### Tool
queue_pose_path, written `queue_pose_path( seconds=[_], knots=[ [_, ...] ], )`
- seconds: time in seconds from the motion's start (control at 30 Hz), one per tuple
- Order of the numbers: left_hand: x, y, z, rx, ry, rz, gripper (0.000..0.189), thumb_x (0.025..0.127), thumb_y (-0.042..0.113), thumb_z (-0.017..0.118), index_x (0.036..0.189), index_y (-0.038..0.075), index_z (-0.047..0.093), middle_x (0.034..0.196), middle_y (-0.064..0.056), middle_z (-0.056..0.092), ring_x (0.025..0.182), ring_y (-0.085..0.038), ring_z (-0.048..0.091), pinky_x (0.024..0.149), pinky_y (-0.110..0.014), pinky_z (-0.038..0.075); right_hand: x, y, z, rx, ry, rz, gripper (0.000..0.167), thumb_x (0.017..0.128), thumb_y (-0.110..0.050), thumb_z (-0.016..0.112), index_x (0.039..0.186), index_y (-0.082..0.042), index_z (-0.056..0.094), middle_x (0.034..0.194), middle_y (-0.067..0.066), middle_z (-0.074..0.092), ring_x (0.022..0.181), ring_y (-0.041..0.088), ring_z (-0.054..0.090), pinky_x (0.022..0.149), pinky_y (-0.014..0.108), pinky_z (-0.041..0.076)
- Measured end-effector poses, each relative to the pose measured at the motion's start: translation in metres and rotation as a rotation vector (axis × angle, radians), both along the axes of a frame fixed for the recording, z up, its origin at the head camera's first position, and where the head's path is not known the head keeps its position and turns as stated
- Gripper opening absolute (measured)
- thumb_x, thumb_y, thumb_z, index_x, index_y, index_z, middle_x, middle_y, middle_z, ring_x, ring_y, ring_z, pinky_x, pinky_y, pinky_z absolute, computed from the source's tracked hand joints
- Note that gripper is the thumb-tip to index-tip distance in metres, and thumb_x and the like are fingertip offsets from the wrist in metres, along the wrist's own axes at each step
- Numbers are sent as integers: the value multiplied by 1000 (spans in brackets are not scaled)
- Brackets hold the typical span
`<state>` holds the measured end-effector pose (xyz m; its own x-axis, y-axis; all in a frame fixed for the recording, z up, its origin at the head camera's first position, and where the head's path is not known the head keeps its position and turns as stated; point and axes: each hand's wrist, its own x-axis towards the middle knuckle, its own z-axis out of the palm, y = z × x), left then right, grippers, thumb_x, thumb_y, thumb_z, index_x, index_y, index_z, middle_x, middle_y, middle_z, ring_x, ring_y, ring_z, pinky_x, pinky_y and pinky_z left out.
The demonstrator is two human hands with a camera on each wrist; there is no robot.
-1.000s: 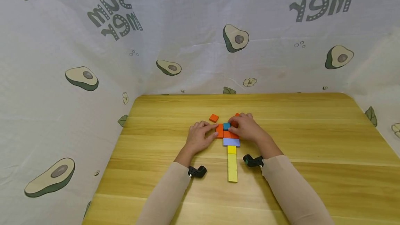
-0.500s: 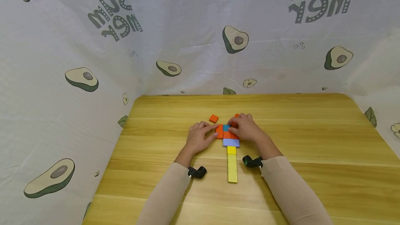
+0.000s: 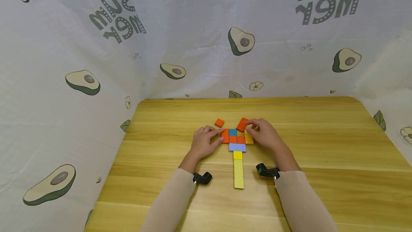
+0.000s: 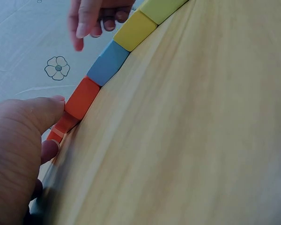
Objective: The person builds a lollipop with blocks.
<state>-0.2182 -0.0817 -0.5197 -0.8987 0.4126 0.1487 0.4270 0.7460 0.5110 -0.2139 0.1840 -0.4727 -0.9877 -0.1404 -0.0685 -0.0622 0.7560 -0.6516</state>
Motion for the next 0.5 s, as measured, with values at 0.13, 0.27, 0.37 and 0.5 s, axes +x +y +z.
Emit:
queue_pose_path(
  seconds=[0.13, 0.27, 0.37, 0.5],
  knots=[
    [0, 0, 0, 13, 8, 1, 43, 102, 49, 58, 142, 35, 62, 120, 3, 64, 101, -17, 52, 86, -33, 34, 7, 10, -6, -17, -33, -16, 36, 101, -28, 64, 133, -10, 64, 110, 14, 61, 94, 28, 54, 81, 37, 46],
    [1, 0, -1, 17, 15, 5, 42, 102, 49, 58, 141, 35, 63, 119, 3, 64, 101, -17, 52, 86, -33, 35, 13, 19, -14, -48, -39, -4, 43, 99, -28, 68, 137, -9, 62, 110, 12, 63, 94, 25, 54, 82, 37, 46],
    [0, 0, -1, 11, 11, 0, 43, 102, 49, 57, 142, 35, 62, 120, 3, 64, 101, -17, 52, 85, -32, 34, 15, 24, -20, -69, -36, 7, 47, 99, -28, 68, 141, -8, 60, 114, 13, 63, 99, 26, 56, 87, 40, 48],
    [0, 0, 1, 14, 10, -1, 43, 102, 49, 57, 142, 35, 62, 120, 2, 64, 101, -17, 52, 85, -33, 34, 16, 26, -24, -85, -35, 23, 49, 99, -30, 68, 143, -9, 58, 120, 15, 63, 106, 29, 57, 95, 47, 48]
  ],
)
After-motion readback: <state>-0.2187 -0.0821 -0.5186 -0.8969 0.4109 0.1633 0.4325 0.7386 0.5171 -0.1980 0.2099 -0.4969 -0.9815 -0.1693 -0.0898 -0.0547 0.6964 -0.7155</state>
